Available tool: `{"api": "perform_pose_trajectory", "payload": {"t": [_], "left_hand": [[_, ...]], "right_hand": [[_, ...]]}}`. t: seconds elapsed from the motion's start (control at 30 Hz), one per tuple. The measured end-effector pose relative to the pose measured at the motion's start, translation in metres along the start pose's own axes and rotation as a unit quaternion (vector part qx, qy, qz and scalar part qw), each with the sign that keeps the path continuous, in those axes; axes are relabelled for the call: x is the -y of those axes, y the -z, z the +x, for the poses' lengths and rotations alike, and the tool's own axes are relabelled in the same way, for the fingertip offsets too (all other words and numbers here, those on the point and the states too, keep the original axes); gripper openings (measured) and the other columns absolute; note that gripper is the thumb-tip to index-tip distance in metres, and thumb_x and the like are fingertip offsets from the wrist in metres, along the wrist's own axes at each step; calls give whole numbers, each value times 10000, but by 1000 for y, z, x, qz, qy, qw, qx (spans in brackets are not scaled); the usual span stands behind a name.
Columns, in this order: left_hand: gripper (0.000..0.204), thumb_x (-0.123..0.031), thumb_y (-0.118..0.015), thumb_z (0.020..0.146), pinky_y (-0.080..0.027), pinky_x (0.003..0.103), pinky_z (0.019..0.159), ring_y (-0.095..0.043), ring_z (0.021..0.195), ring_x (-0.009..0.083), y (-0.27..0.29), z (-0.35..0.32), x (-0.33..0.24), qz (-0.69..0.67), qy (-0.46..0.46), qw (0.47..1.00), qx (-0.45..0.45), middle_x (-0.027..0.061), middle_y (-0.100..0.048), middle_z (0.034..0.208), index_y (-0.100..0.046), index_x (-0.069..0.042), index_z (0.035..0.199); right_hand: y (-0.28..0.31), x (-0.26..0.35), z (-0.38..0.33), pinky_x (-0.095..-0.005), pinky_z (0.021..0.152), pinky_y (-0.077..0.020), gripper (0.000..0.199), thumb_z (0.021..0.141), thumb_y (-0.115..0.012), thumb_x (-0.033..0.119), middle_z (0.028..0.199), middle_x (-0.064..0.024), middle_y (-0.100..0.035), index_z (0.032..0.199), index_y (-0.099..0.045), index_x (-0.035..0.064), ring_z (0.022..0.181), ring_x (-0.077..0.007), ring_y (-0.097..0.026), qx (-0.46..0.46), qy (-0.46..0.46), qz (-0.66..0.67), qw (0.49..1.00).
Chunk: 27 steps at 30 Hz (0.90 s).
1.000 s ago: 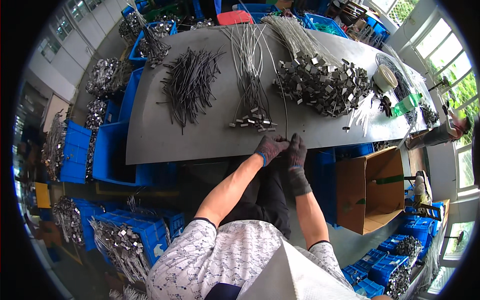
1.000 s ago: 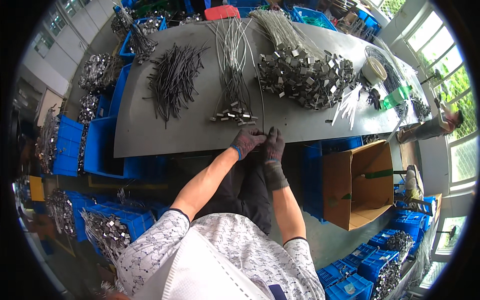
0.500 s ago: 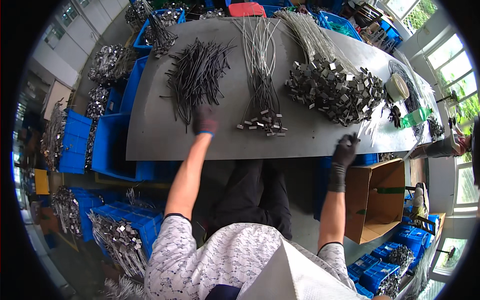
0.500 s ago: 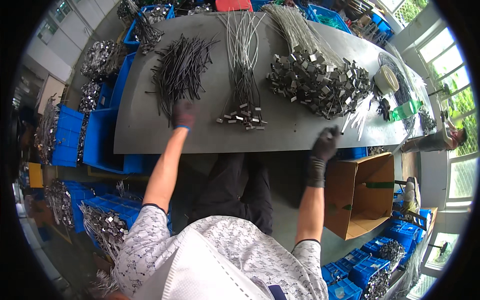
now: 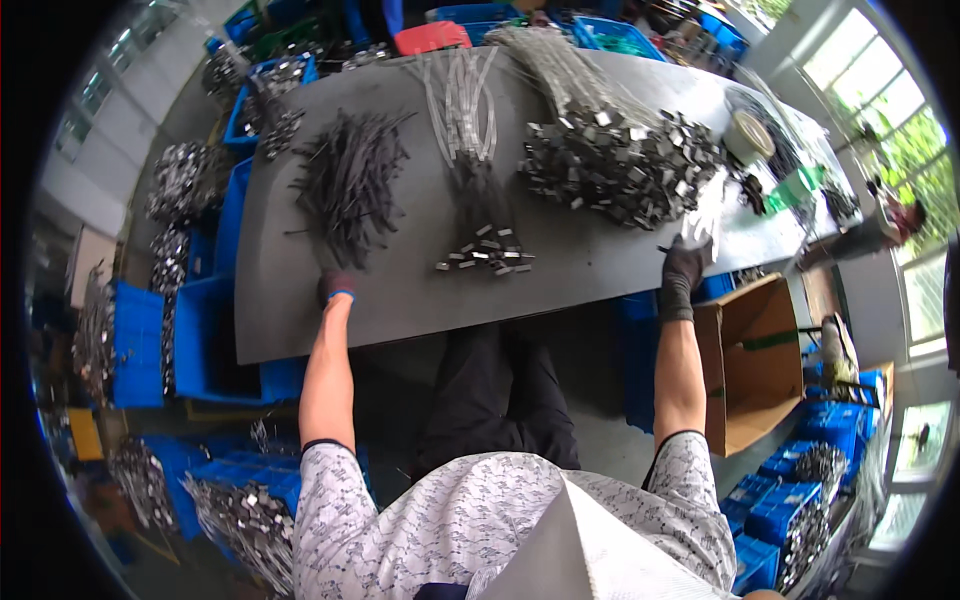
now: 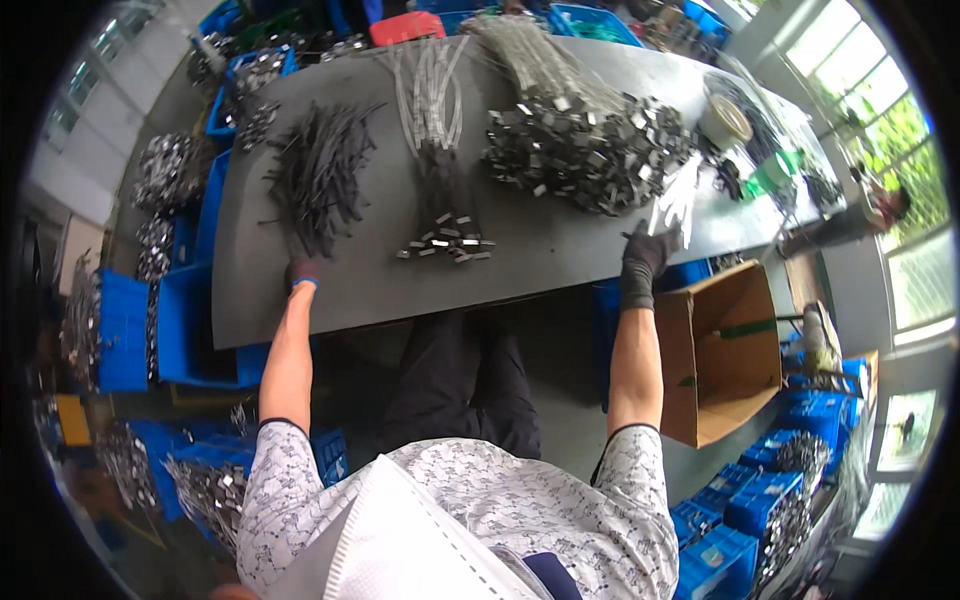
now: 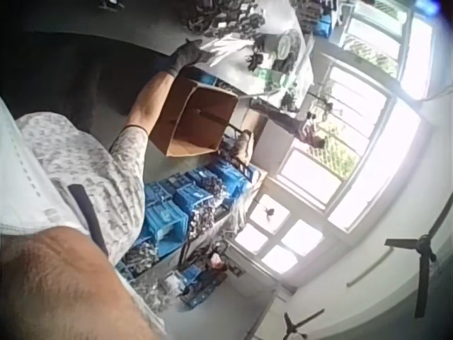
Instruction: Sorting and organizing bundles of electrical cables on an industrial workbench.
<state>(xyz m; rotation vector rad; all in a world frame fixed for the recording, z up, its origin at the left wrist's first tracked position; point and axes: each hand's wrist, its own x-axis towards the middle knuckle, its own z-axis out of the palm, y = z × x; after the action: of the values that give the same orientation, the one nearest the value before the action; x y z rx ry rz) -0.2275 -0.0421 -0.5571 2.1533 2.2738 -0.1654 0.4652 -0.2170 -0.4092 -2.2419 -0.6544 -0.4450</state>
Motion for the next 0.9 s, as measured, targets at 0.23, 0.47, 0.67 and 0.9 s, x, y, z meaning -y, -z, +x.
{"api": "perform_pose_trajectory", "payload": {"t": [0.23,0.47,0.67,0.9], "left_hand": [[195,-270,-610,872,-549,405,612,-699,739,270,11,-27,-54,-350,128,913,166,108,-723,836,-723,-115,843],[57,-170,-690,835,-538,370,512,-659,609,203,-75,-58,44,-552,-32,832,-33,52,-693,755,-666,-120,823],[31,-146,-625,883,-546,382,537,-676,642,204,-10,-35,-62,-754,224,555,269,56,-703,771,-651,-158,873],[72,-181,-630,911,-545,310,613,-679,735,170,11,-51,-37,-751,233,568,243,50,-700,811,-664,-121,889]], "right_hand": [[-14,-37,8,-431,466,-531,535,887,-690,449,894,-146,-613,1171,-600,4,599,-274,-629,361,-295,265,844],[4,41,-43,-383,671,-545,461,956,-580,467,899,-115,-623,1123,-587,38,773,-248,-644,441,-351,565,603],[43,-155,-89,-388,730,-562,183,932,-604,201,916,-146,-679,1052,-651,71,821,-330,-670,273,293,216,890],[258,-285,-300,-467,563,-542,160,824,-558,71,778,-226,-681,875,-681,-18,599,-320,-682,732,-167,-275,600]]}}
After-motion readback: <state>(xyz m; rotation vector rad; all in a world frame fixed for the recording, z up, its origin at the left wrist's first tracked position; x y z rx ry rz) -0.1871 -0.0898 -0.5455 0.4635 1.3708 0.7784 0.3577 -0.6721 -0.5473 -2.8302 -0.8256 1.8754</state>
